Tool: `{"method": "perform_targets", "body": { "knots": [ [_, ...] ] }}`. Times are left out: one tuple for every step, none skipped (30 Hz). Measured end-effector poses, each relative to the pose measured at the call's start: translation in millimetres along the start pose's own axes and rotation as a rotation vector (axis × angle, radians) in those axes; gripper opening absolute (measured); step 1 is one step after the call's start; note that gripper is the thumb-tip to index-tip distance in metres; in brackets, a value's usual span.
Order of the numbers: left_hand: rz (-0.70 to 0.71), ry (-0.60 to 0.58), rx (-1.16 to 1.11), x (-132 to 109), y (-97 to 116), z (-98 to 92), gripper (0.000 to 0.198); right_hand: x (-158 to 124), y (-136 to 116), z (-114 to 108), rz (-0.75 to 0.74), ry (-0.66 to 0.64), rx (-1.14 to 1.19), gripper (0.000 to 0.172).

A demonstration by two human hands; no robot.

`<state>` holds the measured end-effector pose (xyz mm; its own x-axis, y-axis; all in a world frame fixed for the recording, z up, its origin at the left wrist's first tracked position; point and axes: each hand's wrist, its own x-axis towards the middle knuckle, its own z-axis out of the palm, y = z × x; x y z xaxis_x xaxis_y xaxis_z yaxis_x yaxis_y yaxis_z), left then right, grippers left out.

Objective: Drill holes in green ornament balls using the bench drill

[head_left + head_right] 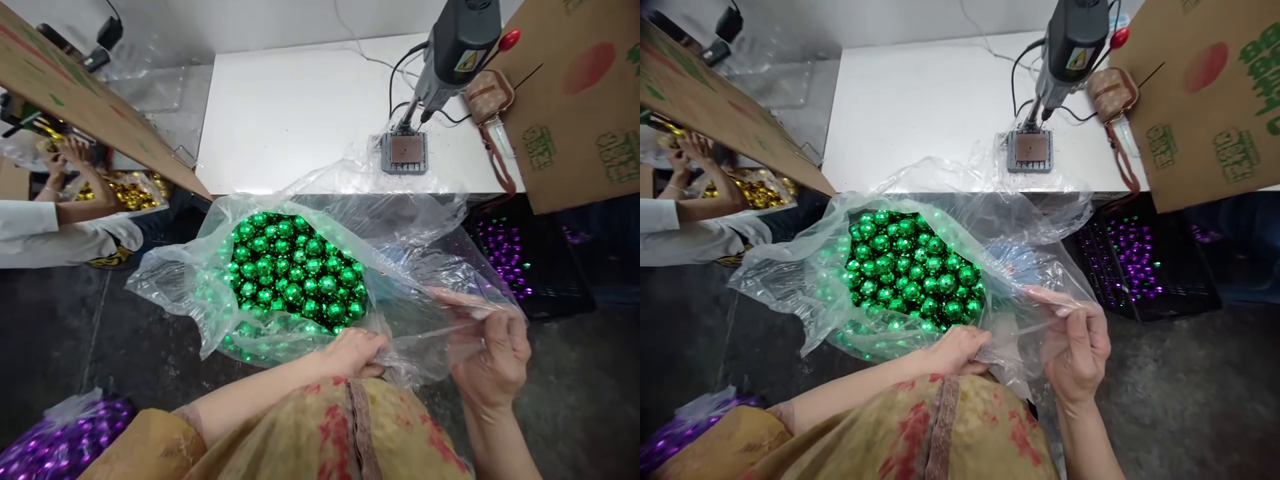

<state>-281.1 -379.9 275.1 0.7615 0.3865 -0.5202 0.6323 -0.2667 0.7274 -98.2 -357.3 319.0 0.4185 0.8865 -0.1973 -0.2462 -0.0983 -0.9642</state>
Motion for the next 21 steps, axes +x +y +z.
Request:
{"method": "perform_targets", "body": {
  "knots": [
    [-0.018,-0.001,-0.023,-3.4,0.4,-2.2,0.03,2.0,-0.6,3.2,-0.014,-0.012,0.012,0.015],
    [-0.042,0.003,-0.048,-6.8,0.8,-4.8,0.033,4.4,-1.6,6.8,-0.029,-0.024,0.023,0.015],
    [-0.07,0.011,-0.071,-10.2,1.2,-7.6,0.037,7.2,-2.8,10.6,-0.048,-0.037,0.036,0.014],
    [-0.104,0.02,-0.089,-13.2,1.5,-10.3,0.04,10.4,-4.0,14.4,-0.072,-0.056,0.053,0.014],
    [-0.136,0.029,-0.103,-15.8,1.8,-12.4,0.043,13.8,-5.2,18.0,-0.094,-0.082,0.07,0.014],
    [-0.159,0.043,-0.115,-17.7,2.1,-13.6,0.046,17.5,-6.0,21.4,-0.117,-0.108,0.085,0.014],
    [-0.181,0.07,-0.118,-18.9,2.2,-13.5,0.05,21.3,-6.3,24.2,-0.14,-0.131,0.089,0.014],
    [-0.202,0.107,-0.104,-19.6,2.2,-12.1,0.054,25.4,-5.9,26.2,-0.156,-0.15,0.08,0.014],
    [-0.223,0.154,-0.067,-19.7,1.8,-9.5,0.055,29.5,-4.6,27.4,-0.167,-0.164,0.061,0.015],
    [-0.241,0.217,-0.007,-19.6,1.2,-6.2,0.051,33.5,-2.5,27.4,-0.174,-0.173,0.04,0.015],
    [-0.259,0.305,0.075,-19.4,0.3,-2.8,0.042,37.0,0.4,26.3,-0.184,-0.177,0.023,0.014],
    [-0.271,0.418,0.173,-19.0,-0.7,0.0,0.03,39.7,3.9,24.0,-0.183,-0.186,0.011,0.014],
    [-0.269,0.559,0.272,-18.5,-1.9,1.5,0.021,41.2,7.6,20.7,-0.159,-0.2,0.001,0.015],
    [-0.25,0.717,0.361,-17.8,-2.9,1.3,0.018,41.3,11.1,16.9,-0.109,-0.223,-0.017,0.016],
    [-0.222,0.873,0.432,-16.6,-3.8,-0.9,0.021,39.9,14.0,13.0,-0.039,-0.262,-0.053,0.019],
    [-0.187,1.004,0.485,-14.8,-4.6,-4.8,0.028,37.2,16.1,9.8,0.051,-0.325,-0.107,0.023],
    [-0.151,1.09,0.517,-12.1,-5.5,-9.8,0.039,33.6,17.5,7.9,0.139,-0.413,-0.189,0.027],
    [-0.118,1.12,0.53,-8.4,-6.7,-15.2,0.052,29.6,18.3,7.8,0.198,-0.539,-0.273,0.032],
    [-0.089,1.099,0.528,-3.8,-8.5,-20.2,0.063,26.2,18.8,9.8,0.207,-0.685,-0.345,0.036],
    [-0.068,1.028,0.502,1.6,-11.3,-24.1,0.067,24.1,19.3,13.7,0.192,-0.791,-0.381,0.041],
    [-0.062,0.934,0.452,7.6,-15.3,-26.5,0.065,24.1,19.9,19.0,0.155,-0.881,-0.351,0.045]
  ]
}}
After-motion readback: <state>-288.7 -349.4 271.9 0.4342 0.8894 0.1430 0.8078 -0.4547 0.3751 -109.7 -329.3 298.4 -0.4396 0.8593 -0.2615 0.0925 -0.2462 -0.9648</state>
